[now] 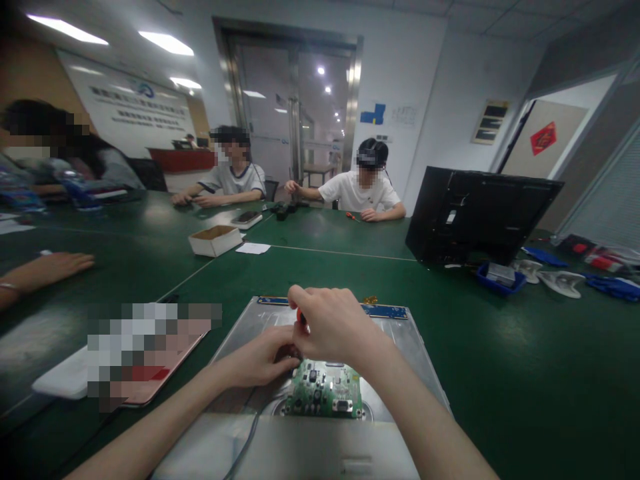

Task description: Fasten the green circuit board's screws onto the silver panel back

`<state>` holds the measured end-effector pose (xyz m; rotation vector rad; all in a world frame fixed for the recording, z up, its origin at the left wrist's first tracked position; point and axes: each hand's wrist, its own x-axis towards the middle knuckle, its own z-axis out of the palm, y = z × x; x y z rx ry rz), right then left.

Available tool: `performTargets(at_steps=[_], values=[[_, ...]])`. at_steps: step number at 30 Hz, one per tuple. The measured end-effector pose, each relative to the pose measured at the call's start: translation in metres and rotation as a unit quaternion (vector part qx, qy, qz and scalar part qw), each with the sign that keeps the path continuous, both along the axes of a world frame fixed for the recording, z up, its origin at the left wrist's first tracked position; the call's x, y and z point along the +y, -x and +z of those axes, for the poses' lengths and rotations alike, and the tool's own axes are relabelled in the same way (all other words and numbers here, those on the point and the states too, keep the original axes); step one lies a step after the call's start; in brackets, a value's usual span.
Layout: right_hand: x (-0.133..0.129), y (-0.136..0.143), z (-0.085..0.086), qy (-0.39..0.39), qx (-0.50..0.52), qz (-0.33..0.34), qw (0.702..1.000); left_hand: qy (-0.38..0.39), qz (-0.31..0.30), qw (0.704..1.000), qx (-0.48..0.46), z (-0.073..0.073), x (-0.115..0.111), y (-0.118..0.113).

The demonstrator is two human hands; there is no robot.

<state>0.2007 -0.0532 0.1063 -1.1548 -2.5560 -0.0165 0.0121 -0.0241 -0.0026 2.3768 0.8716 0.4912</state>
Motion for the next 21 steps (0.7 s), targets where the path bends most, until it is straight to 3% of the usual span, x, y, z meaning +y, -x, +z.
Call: performTargets(at_steps=[5, 11, 16, 21], values=[[0.002, 0.0, 0.001, 0.004, -0.022, -0.021, 1.0, -0.007, 0.017, 1.0, 0.008, 0.005, -0.002, -0.001], [0.005, -0.001, 0.001, 0.017, -0.004, 0.002, 1.0, -0.007, 0.009, 1.0, 0.01, 0.008, -0.004, -0.002], [0.005, -0.001, 0.001, -0.006, -0.044, -0.055, 0.998, -0.015, 0.019, 1.0, 0.018, 0.013, -0.006, -0.002], [0.004, 0.0, 0.0, 0.002, -0.027, -0.026, 0.999, -0.011, 0.015, 1.0, 0.017, 0.013, -0.006, -0.002]])
